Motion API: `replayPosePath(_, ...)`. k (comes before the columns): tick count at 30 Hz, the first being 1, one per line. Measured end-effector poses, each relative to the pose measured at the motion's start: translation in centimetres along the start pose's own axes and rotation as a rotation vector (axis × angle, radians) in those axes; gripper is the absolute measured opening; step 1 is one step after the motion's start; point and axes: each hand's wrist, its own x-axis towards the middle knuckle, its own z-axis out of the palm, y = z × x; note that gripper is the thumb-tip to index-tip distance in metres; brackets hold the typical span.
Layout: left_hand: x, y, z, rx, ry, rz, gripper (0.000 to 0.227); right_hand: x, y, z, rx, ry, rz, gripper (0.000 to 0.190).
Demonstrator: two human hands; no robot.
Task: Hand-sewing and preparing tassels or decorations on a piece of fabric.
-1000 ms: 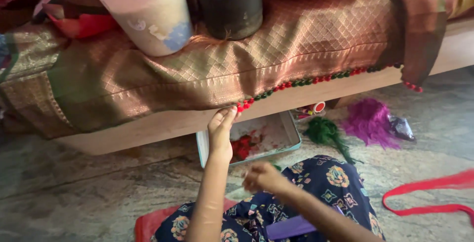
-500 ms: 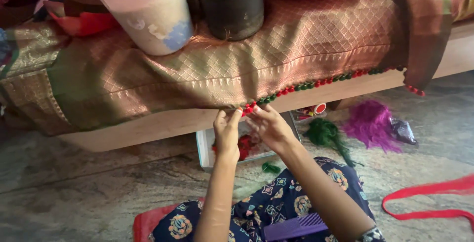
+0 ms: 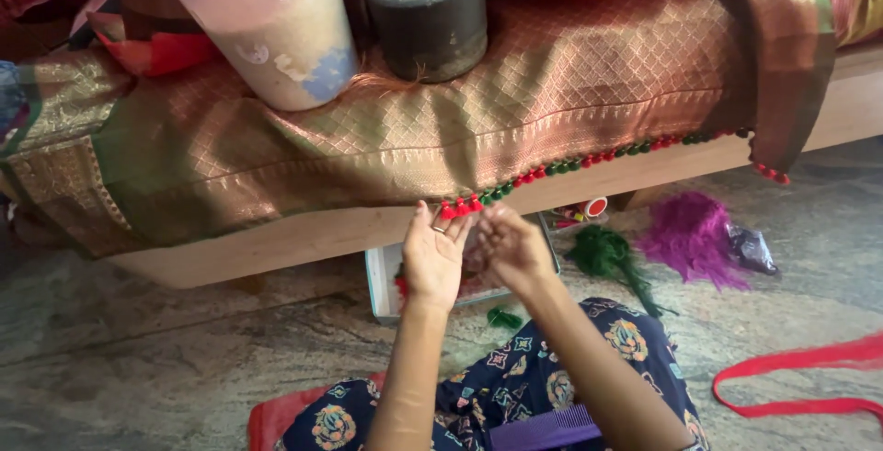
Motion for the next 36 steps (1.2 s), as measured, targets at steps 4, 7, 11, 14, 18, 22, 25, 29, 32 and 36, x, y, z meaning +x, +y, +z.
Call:
replayPosePath(4, 0.2, 0.4, -0.1, -0.086, 0.02, -0.115, 0.018, 1.1, -3.8, -0.1, 0.255, 0.076, -0.014, 0.018)
replayPosePath(7, 0.4, 0.1, 0.1, 0.115, -0.003, -0.109, 0.02, 0.7, -6.0, 0.6, 0.32, 0.009, -0.04, 0.018)
replayPosePath(11, 0.9, -1.3, -0.3, 0.47, 0.045, -0.035, 0.018, 0.8, -7.6, -0.5, 0.264, -0.008, -0.061, 0.01)
replayPosePath(14, 1.1, -1.9, -1.0, 0.576, 0.03, 0.08, 0.014, 0.8, -8.5, -0.9, 0.224, -0.012, -0.063, 0.01)
replayPosePath(18, 1.3, -1.7, -1.0, 0.968, 0.025, 0.24, 0.018, 0.1, -8.6, -0.3, 0.229, -0.024, -0.086, 0.006)
replayPosePath(22, 0.9, -0.8, 1.1, 0.48, 0.048, -0.064, 0.013, 1.3, -5.8, -1.4, 0.261, -0.062, -0.111, 0.007)
replayPosePath(25, 1.1, -2.0, 0.7, 0.38, 0.137, -0.183, 0.011, 0.3, -4.4, 0.8, 0.197, -0.157, -0.087, 0.008)
replayPosePath(29, 1.3, -4.4, -0.2, 0.491, 0.108, 0.075, 0.014, -1.5, -3.5, 3.9, -0.126, -0.02, -0.179, 0.011)
replayPosePath(32, 0.9, -5.9, 0.4, 0.448, 0.143, 0.143, 0.014, -0.9, -3.0, 2.5, -0.171, -0.017, -0.24, 0.011)
replayPosePath(36, 1.3, -7.0, 0.1, 0.351, 0.141, 0.182, 0.011, -2.5, -4.0, 3.1, -0.235, 0.019, -0.183, 0.018)
